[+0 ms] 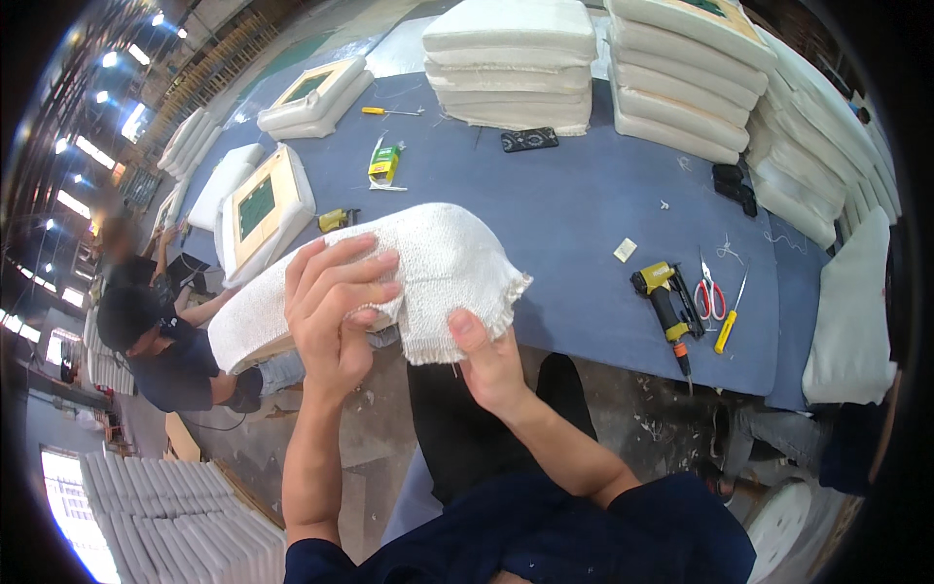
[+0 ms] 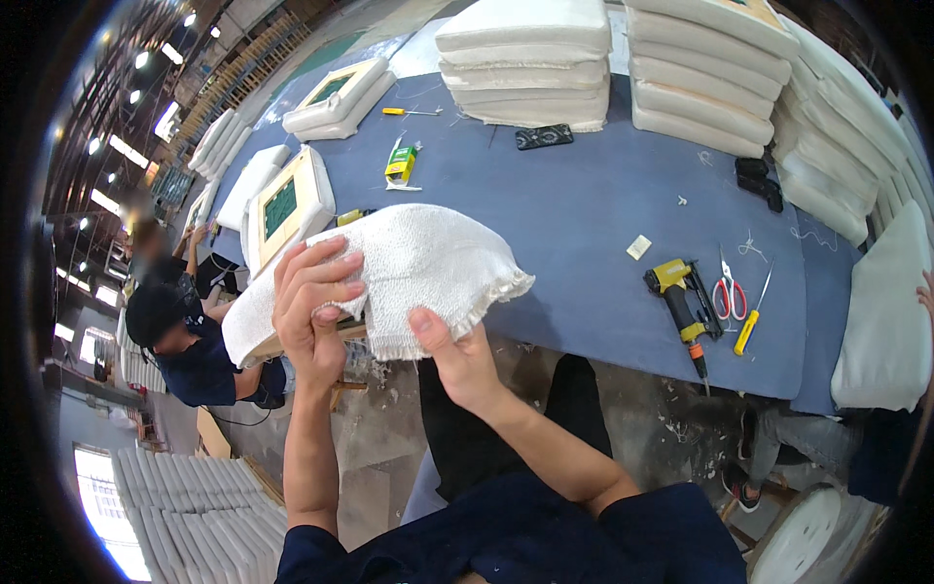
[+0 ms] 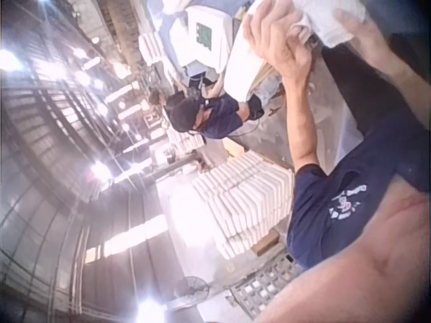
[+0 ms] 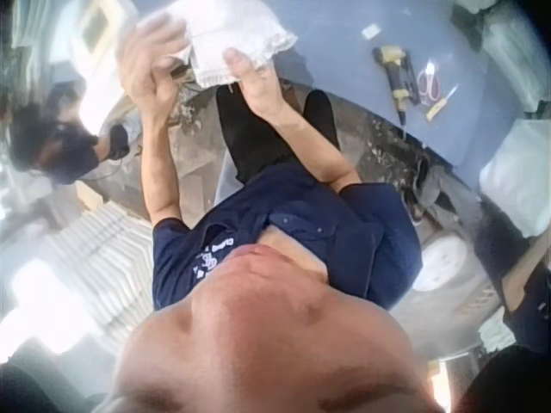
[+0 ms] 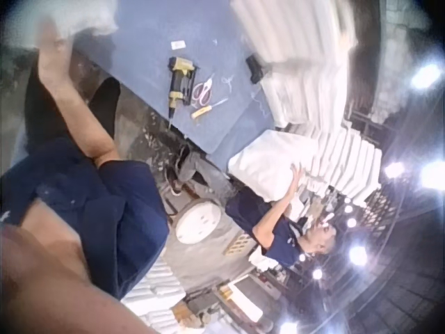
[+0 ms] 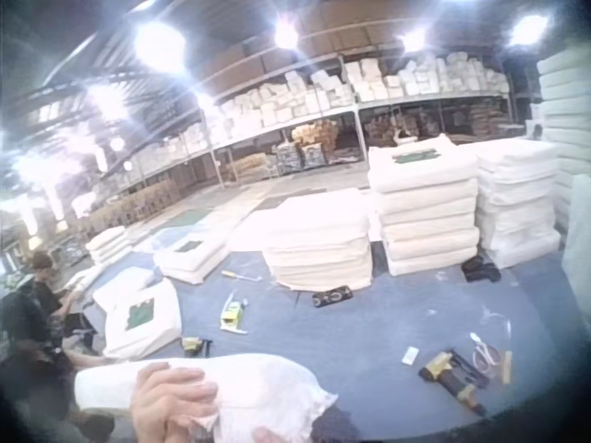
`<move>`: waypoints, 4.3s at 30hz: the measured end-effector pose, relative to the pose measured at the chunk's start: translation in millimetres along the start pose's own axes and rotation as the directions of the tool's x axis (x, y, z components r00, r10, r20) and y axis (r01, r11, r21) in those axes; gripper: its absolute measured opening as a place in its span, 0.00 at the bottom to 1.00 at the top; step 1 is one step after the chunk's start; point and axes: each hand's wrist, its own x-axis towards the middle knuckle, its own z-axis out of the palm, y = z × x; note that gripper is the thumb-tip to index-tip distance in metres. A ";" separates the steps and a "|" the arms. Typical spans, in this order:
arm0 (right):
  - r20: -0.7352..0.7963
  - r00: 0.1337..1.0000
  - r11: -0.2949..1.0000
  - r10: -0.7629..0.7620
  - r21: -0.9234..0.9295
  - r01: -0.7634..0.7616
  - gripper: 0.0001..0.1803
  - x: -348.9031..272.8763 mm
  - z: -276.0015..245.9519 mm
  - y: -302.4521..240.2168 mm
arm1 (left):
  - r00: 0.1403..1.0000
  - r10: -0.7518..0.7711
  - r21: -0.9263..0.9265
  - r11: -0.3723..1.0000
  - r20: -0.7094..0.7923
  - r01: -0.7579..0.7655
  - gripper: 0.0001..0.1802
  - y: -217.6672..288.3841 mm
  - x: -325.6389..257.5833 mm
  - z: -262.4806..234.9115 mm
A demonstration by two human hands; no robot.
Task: The person wraps white fabric around rectangular foam blocks, staples the fabric to the wooden base using a staple gun, and trims excess fabric with scissors. The person repeats this process for multiple cushion units on a workbench in a factory setting.
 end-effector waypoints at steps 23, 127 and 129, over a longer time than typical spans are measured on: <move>-0.032 0.999 0.981 -0.004 -0.196 -0.002 0.27 -72.3 -14.9 -15.9 | 0.984 0.140 0.238 0.957 0.110 -0.163 0.21 51.3 -54.8 6.6; -0.166 0.985 0.994 -0.044 -0.107 0.026 0.17 15.0 36.8 -14.7 | 0.794 -0.009 0.139 0.986 0.607 -0.096 0.24 -36.7 99.1 30.8; -0.177 0.983 0.994 -0.046 -0.101 0.028 0.16 15.2 37.8 -13.9 | 0.801 -0.010 0.141 0.986 0.599 -0.094 0.24 -37.0 98.3 30.7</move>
